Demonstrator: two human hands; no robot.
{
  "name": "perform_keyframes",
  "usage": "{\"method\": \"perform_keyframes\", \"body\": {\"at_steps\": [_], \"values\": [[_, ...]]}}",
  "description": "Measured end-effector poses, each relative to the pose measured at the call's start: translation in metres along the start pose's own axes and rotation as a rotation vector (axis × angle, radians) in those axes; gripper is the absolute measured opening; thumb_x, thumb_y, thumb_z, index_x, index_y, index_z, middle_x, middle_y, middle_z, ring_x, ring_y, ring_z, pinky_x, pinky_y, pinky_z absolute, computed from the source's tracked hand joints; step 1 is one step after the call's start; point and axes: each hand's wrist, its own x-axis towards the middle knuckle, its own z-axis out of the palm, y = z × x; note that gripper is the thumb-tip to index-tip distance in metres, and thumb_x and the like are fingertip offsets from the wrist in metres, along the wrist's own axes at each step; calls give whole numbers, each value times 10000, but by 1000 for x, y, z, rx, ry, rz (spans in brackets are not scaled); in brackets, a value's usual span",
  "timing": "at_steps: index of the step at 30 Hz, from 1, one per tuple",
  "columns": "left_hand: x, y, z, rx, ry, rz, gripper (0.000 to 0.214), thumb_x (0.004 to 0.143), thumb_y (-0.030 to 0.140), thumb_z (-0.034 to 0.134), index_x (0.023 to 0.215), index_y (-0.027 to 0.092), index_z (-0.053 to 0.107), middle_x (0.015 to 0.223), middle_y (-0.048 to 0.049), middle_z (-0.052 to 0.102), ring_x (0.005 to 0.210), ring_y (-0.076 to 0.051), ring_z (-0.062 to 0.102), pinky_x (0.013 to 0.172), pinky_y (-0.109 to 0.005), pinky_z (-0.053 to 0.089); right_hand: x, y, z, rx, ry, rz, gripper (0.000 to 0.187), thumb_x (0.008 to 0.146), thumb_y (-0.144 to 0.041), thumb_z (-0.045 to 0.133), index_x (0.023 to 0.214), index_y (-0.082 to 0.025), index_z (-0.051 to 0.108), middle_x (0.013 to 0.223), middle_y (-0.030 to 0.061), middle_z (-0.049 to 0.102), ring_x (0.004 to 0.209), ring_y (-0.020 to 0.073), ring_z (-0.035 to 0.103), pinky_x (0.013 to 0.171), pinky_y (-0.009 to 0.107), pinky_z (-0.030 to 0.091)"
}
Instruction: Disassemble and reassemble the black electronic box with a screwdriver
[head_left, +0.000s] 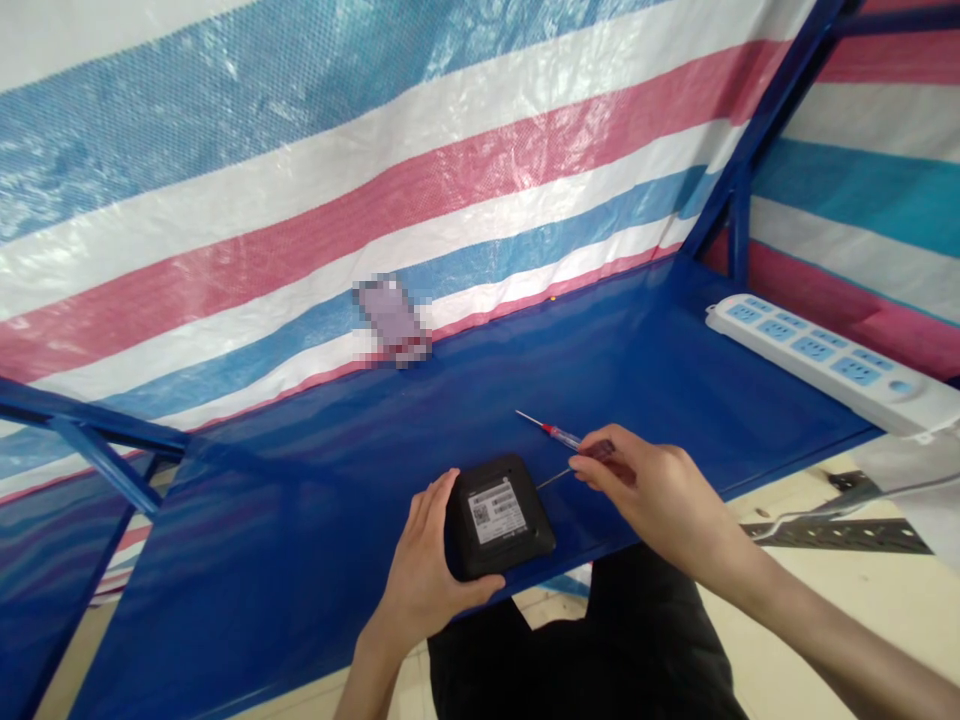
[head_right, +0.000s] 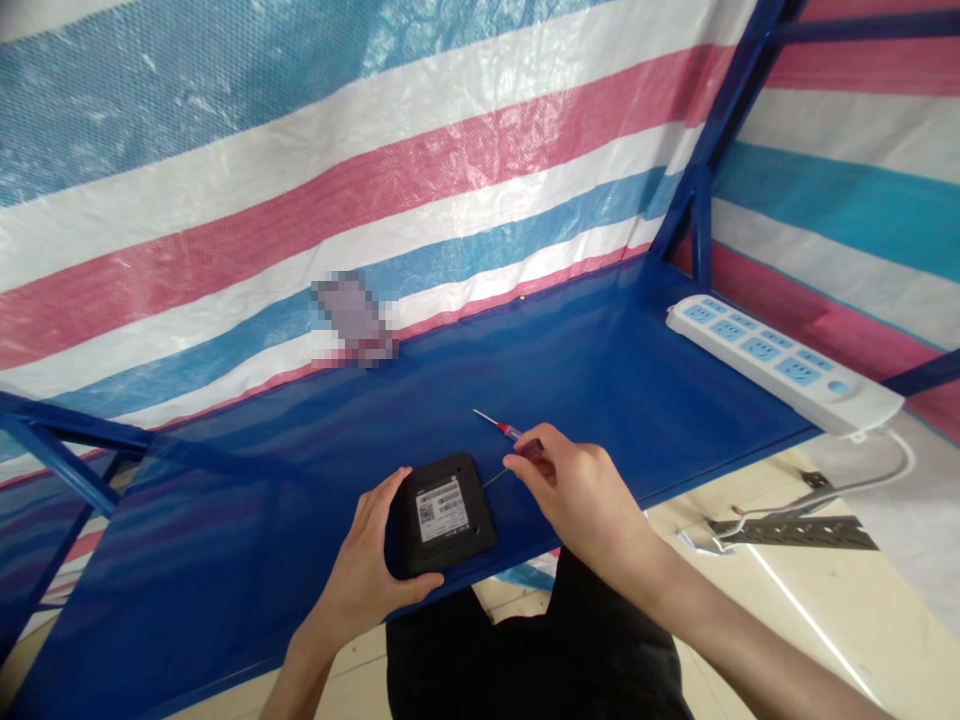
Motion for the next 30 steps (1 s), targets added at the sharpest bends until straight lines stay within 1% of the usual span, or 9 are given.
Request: {"method": "perform_keyframes", "body": {"at_steps": [3, 8, 13, 15, 17, 20, 23, 27, 30], "values": [[-1, -1, 1, 3, -6, 1, 1052, 607, 274, 807, 1489, 175, 243, 1502, -165, 413, 1385, -381, 383, 1123, -575, 361, 5, -3, 0, -18, -31, -24, 101, 848, -359, 609, 835, -260, 621, 758, 8, 784, 701, 221, 765, 595, 269, 560], [-1, 0, 1, 18, -12, 8, 1071, 621, 271, 794, 1511, 195, 201, 1526, -153, 407, 1405, -380, 370, 1138, -578, 340, 12, 0, -3, 126, -165, 85, 145, 883, -383, 550, 844, -252, 600, 779, 3, 784, 750, 199, 772, 667, 263, 594], [-1, 0, 2, 23, -35, 15, 1075, 635, 286, 790, 1522, 203, 188, 1542, -141, 393, 1423, -382, 337, 1140, -572, 343, 7, -4, -6, 17, -114, 27, 146, 855, -408, 590, 860, -265, 618, 797, 11, 785, 759, 229, 769, 629, 286, 578], [-1, -1, 2, 21, -37, 8, 1066, 645, 286, 784, 1522, 207, 183, 1541, -142, 389, 1426, -380, 330, 1139, -576, 341, 7, -1, -6, 94, -141, 65, 179, 863, -429, 587, 872, -253, 621, 808, 21, 783, 777, 226, 770, 662, 291, 592], [-2, -1, 2, 14, -38, -4, 1061, 645, 288, 784, 1517, 204, 186, 1534, -147, 395, 1425, -379, 331, 1136, -578, 342, 9, 9, -6, 245, -185, 141, 242, 860, -468, 598, 877, -228, 621, 808, 37, 777, 783, 221, 771, 712, 302, 612], [-2, -1, 1, -1, -40, -12, 1063, 633, 296, 794, 1508, 200, 197, 1525, -147, 405, 1418, -378, 341, 1138, -576, 341, 14, 27, -4, 427, -240, 254, 386, 793, -563, 669, 874, -188, 625, 777, 63, 764, 771, 239, 772, 717, 325, 631], [-2, -1, 1, -8, -40, -10, 1068, 629, 301, 801, 1507, 206, 200, 1522, -139, 405, 1418, -376, 338, 1143, -575, 333, 13, 35, 1, 503, -219, 313, 472, 725, -617, 722, 864, -177, 625, 773, 70, 762, 778, 239, 771, 733, 323, 637], [-2, -1, 2, -18, -32, -27, 1065, 627, 290, 807, 1506, 217, 210, 1516, -125, 409, 1422, -370, 327, 1143, -558, 339, 6, 29, 7, 559, -118, 326, 508, 677, -644, 752, 852, -184, 626, 774, 66, 766, 747, 230, 769, 747, 329, 643], [-2, -2, 2, -24, -38, -41, 1069, 632, 294, 812, 1509, 229, 203, 1519, -123, 401, 1428, -375, 318, 1140, -567, 338, 2, 30, 11, 635, -75, 380, 528, 642, -648, 777, 845, -187, 619, 783, 77, 773, 747, 244, 771, 753, 349, 649]]}}
